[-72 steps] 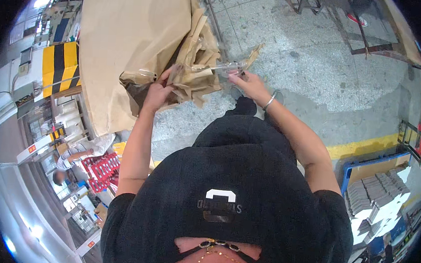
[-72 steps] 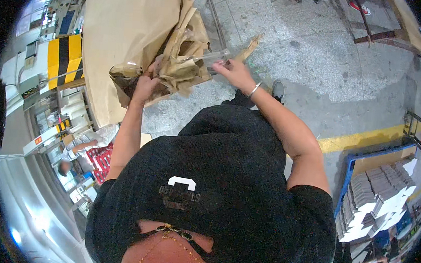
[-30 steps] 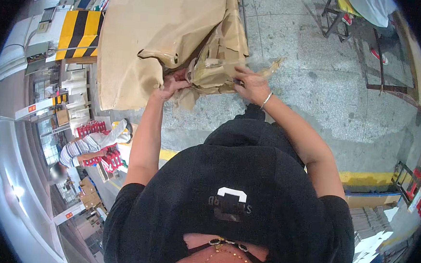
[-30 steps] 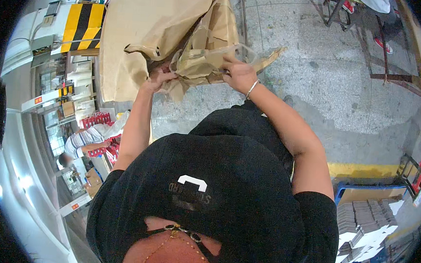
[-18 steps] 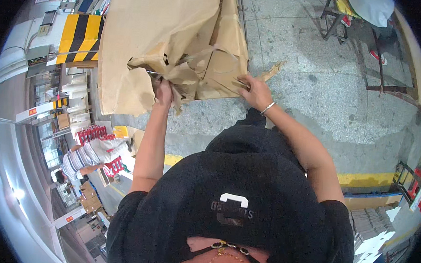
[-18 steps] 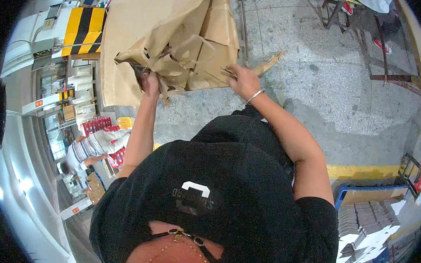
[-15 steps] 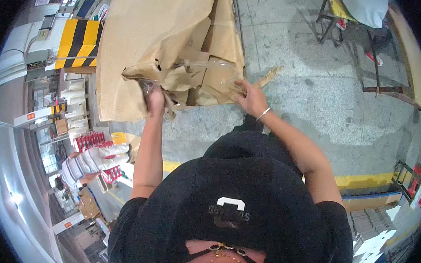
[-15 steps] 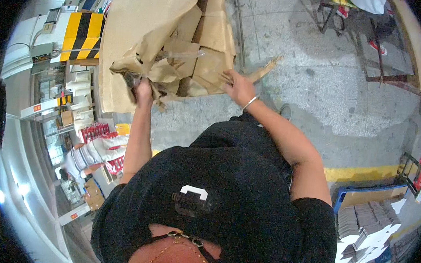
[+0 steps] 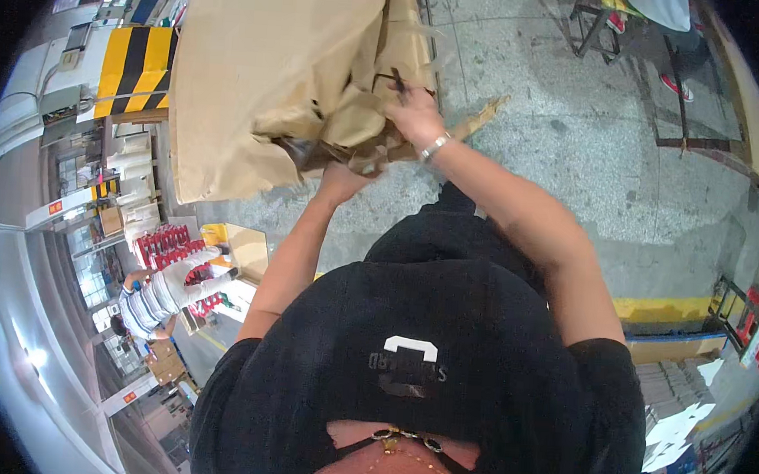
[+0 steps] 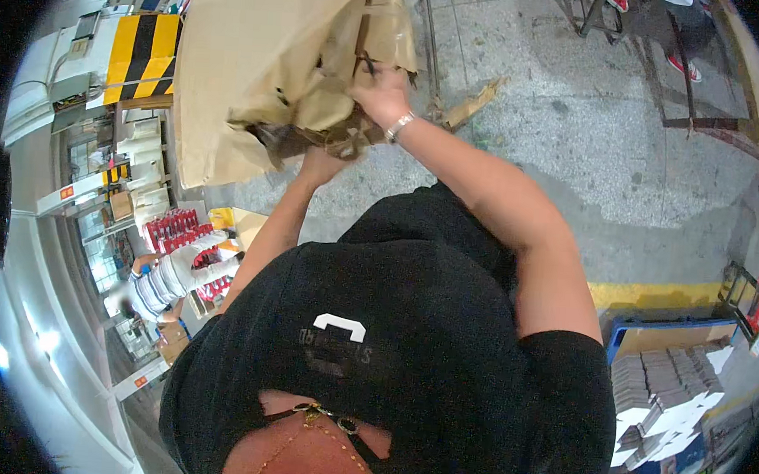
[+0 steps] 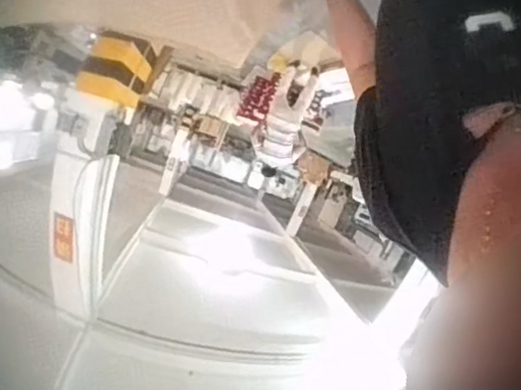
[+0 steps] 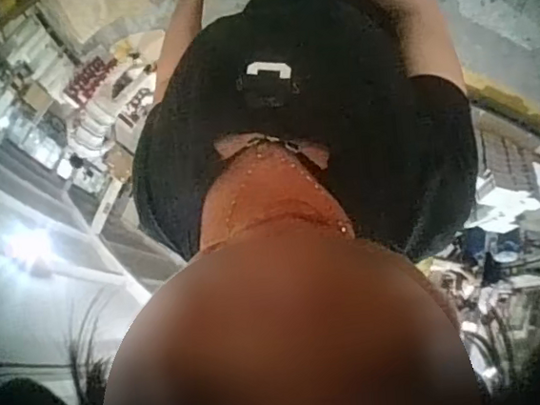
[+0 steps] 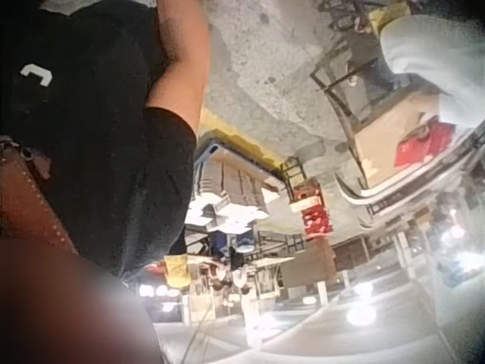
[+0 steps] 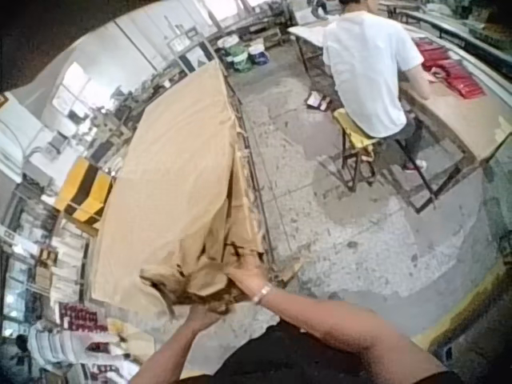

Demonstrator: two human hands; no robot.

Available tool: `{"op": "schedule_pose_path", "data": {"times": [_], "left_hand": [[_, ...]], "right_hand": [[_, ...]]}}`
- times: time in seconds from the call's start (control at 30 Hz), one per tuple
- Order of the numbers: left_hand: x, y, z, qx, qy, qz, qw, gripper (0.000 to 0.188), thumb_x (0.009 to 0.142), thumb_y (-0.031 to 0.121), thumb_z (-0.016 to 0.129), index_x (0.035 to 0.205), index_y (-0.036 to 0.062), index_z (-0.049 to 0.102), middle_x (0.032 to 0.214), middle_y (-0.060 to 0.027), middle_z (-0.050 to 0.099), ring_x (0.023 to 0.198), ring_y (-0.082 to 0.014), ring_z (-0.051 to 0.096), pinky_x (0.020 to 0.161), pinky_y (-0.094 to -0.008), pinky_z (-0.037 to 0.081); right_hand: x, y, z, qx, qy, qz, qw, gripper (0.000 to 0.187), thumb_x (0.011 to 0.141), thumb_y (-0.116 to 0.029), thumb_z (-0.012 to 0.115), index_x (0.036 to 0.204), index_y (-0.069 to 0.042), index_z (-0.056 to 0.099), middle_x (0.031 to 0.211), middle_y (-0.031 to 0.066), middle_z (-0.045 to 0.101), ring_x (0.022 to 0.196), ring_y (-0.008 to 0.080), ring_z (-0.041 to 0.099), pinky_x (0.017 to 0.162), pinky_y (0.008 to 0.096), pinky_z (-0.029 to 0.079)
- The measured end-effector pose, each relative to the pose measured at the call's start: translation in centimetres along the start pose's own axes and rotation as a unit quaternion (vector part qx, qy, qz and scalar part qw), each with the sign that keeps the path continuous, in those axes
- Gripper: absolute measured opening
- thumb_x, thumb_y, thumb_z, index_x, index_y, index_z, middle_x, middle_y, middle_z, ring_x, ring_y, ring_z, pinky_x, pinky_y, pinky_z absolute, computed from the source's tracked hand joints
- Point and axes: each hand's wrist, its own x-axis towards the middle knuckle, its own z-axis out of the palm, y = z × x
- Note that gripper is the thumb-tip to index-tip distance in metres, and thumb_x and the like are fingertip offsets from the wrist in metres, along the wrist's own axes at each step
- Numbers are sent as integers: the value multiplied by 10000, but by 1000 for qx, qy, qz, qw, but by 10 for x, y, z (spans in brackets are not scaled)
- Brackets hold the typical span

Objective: The recorder uses a utility knife to cut through heavy paper and plastic wrapping to unpack a large flat object on a workbench.

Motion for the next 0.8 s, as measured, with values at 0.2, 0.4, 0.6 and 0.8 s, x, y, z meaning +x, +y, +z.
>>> {"op": "schedule_pose_path", "data": {"times": [0.2,0.4,0.6,0.8], "left_hand": [[25,-99,-30,-57,154,-93,982,497,736,172,679,1186,42,514,1116,-107,582,1015,-267,558,849,-365,451],[24,-62,-43,-513,157,-18,844,605,739,121,700,1268,60,412,1232,-71,490,1127,-230,480,935,-383,427],[33,-113,-37,-637,190,23,747,665,740,158,713,1302,69,369,1295,-72,431,1191,-224,425,998,-383,380],[59,-109,-50,-208,230,90,947,642,808,167,621,1352,91,289,1374,-80,354,1253,-231,345,1078,-363,229]], "right_hand": [[19,-50,5,-174,-144,-68,972,381,684,-218,696,998,-34,585,885,120,635,759,225,611,699,300,484],[15,-63,-88,43,-19,162,986,253,777,-163,671,975,-47,564,768,31,629,378,0,308,317,193,208],[-39,-32,-119,-149,-108,182,966,238,743,-233,692,849,-28,632,692,35,626,584,99,561,492,247,434],[-59,3,-114,-185,-166,115,962,340,698,-311,730,833,-11,643,709,50,634,613,119,567,607,260,468]]}}
